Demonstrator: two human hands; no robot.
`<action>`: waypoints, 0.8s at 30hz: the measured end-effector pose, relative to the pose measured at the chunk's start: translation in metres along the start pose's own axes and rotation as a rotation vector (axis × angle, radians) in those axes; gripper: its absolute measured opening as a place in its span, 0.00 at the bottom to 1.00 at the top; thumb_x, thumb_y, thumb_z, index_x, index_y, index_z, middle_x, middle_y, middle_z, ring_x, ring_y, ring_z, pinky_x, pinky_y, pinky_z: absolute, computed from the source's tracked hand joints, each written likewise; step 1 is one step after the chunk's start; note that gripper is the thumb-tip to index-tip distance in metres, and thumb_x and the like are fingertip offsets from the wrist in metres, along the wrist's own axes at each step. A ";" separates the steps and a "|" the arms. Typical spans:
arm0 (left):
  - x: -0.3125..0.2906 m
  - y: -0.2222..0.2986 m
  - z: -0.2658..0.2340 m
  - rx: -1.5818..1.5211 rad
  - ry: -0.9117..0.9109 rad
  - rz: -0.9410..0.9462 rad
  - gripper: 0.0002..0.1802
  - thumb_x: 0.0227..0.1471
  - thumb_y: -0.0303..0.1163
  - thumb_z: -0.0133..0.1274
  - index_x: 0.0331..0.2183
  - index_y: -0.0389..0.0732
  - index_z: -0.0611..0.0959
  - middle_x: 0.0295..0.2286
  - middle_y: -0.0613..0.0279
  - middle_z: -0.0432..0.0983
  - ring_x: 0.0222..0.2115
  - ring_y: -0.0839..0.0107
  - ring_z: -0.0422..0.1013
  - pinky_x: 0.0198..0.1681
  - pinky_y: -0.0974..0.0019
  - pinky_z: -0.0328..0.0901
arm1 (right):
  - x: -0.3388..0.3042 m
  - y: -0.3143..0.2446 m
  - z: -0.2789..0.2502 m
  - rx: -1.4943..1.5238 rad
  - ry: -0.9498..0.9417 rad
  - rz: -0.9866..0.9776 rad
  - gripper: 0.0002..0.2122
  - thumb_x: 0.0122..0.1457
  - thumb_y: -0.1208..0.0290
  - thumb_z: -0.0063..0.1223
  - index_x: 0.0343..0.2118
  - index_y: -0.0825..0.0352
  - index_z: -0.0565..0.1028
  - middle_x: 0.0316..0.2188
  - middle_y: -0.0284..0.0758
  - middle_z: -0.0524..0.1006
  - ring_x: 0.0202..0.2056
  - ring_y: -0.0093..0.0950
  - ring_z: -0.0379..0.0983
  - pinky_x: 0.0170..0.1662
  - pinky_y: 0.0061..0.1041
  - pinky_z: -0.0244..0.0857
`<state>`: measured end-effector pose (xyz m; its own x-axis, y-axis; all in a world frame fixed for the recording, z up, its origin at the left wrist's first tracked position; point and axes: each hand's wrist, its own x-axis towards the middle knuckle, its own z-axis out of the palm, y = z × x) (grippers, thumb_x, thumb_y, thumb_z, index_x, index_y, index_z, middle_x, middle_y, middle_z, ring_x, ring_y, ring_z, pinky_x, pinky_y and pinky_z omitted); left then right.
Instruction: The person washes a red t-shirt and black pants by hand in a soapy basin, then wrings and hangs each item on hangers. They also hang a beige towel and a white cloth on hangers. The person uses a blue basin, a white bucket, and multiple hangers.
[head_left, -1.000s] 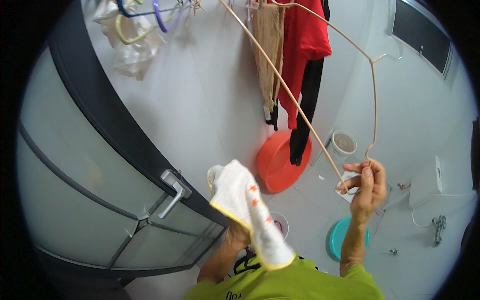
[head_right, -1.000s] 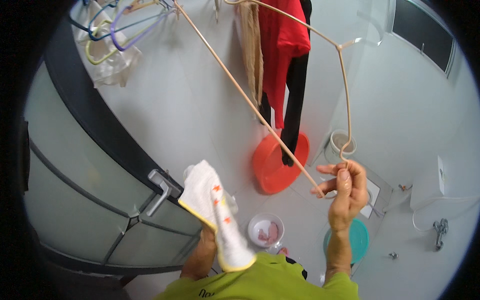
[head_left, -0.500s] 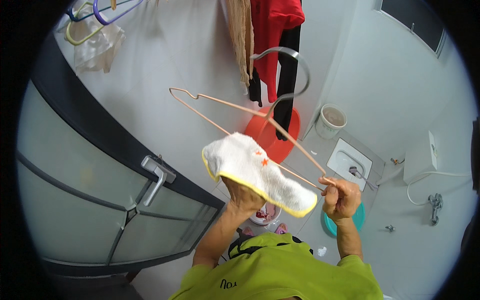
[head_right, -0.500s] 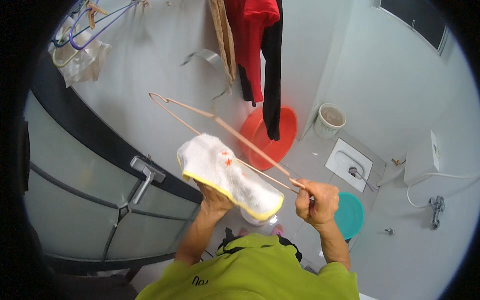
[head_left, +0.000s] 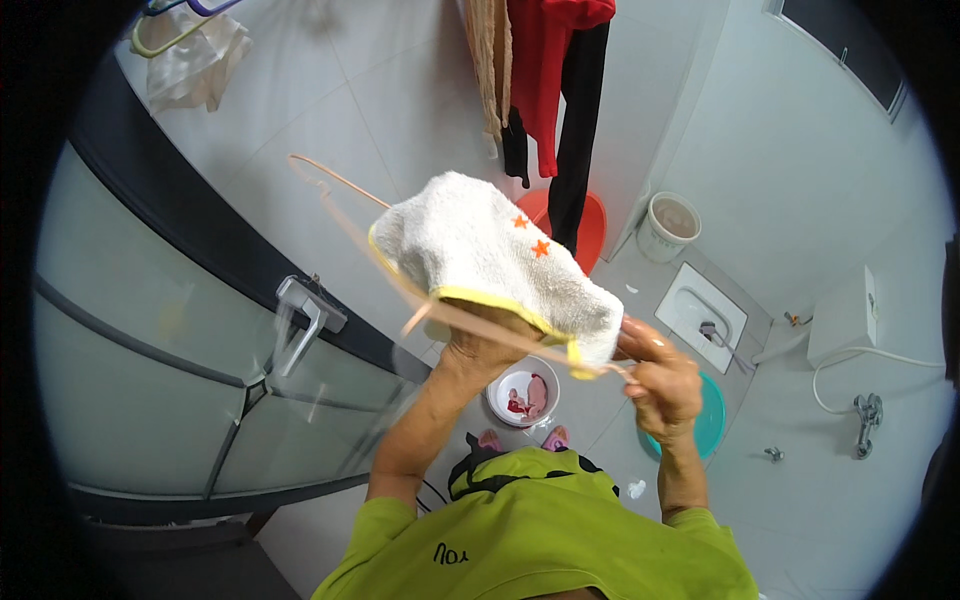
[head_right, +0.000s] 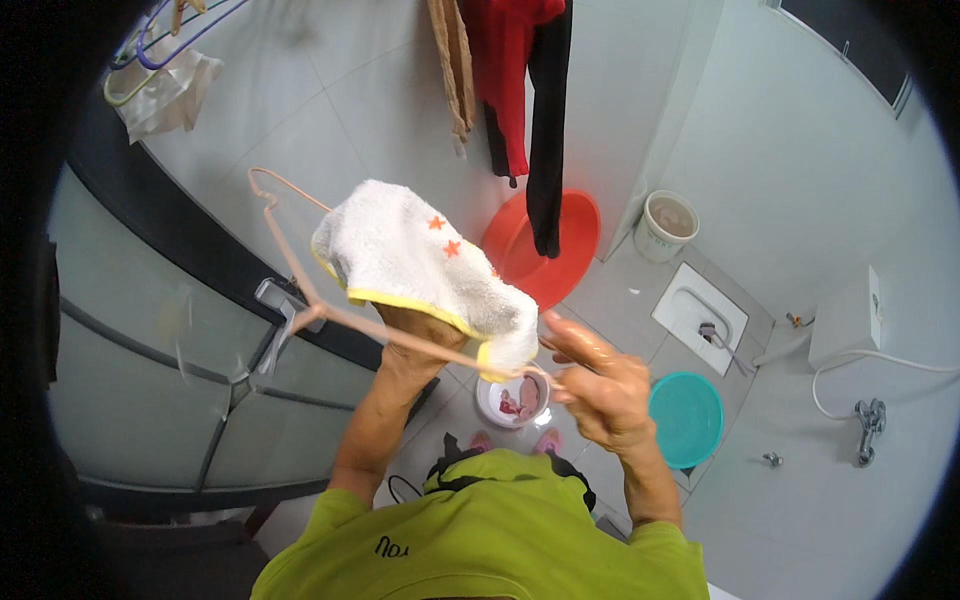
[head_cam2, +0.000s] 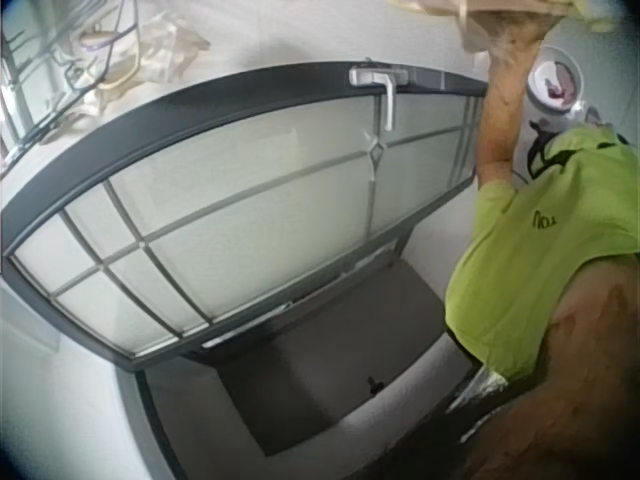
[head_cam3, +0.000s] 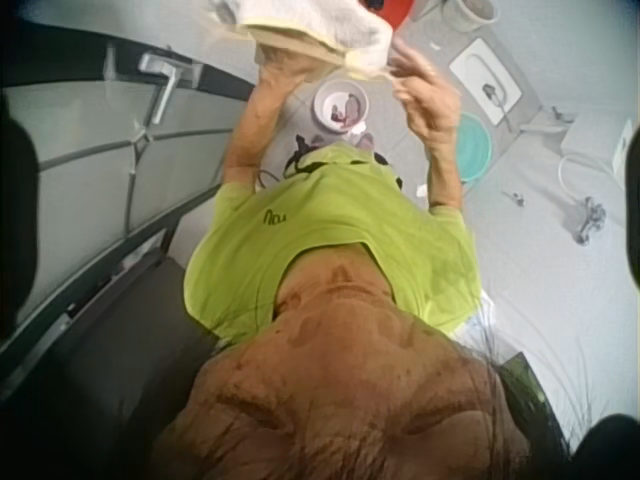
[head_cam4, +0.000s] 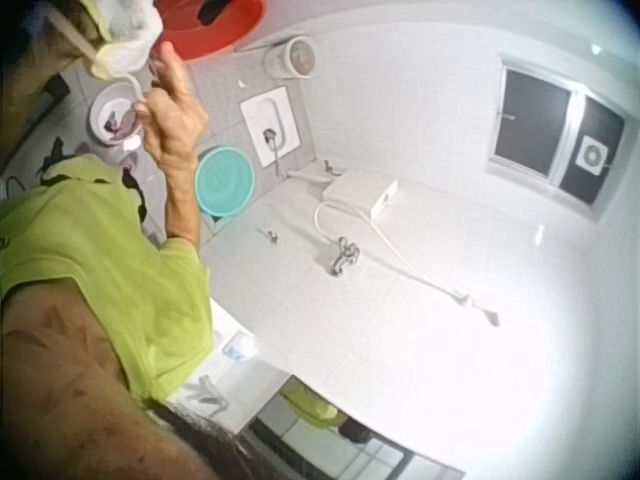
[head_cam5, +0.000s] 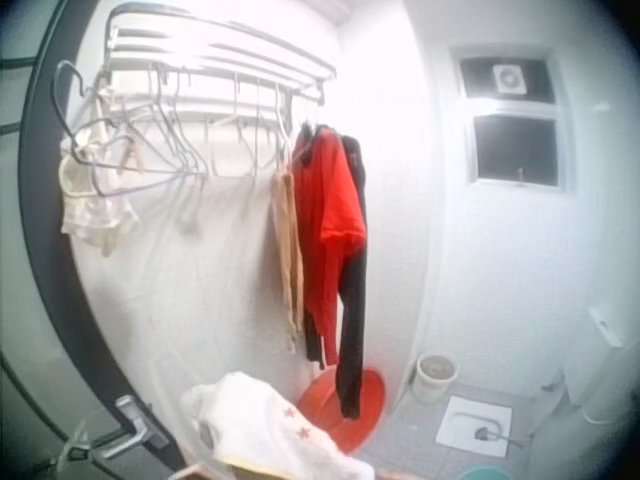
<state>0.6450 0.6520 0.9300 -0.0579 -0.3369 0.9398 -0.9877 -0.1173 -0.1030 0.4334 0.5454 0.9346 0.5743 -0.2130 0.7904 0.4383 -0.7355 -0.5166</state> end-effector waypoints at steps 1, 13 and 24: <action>0.002 0.000 0.001 -0.005 -0.016 -0.072 0.45 0.52 0.58 0.57 0.62 0.41 0.65 0.58 0.47 0.61 0.59 0.45 0.58 0.64 0.40 0.43 | -0.001 0.001 0.001 -0.098 -0.092 0.002 0.10 0.55 0.71 0.63 0.35 0.69 0.75 0.49 0.54 0.76 0.41 0.43 0.81 0.38 0.32 0.77; 0.059 -0.010 0.002 -0.010 -0.296 -0.331 0.22 0.45 0.44 0.62 0.36 0.34 0.83 0.33 0.48 0.77 0.35 0.49 0.73 0.41 0.52 0.66 | -0.024 0.014 0.050 0.394 0.167 0.367 0.08 0.67 0.73 0.49 0.38 0.73 0.75 0.36 0.42 0.82 0.26 0.24 0.80 0.23 0.18 0.71; 0.024 -0.064 -0.021 -0.521 -1.384 -0.319 0.24 0.46 0.48 0.61 0.27 0.32 0.81 0.30 0.48 0.79 0.26 0.55 0.73 0.33 0.57 0.68 | -0.017 0.017 0.021 0.254 0.282 0.330 0.08 0.69 0.72 0.45 0.37 0.73 0.69 0.38 0.51 0.81 0.26 0.29 0.81 0.25 0.20 0.73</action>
<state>0.7037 0.6710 0.9662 0.0472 -0.9844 -0.1694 -0.8887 -0.1188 0.4429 0.4457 0.5496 0.9058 0.5166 -0.5992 0.6116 0.4398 -0.4272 -0.7900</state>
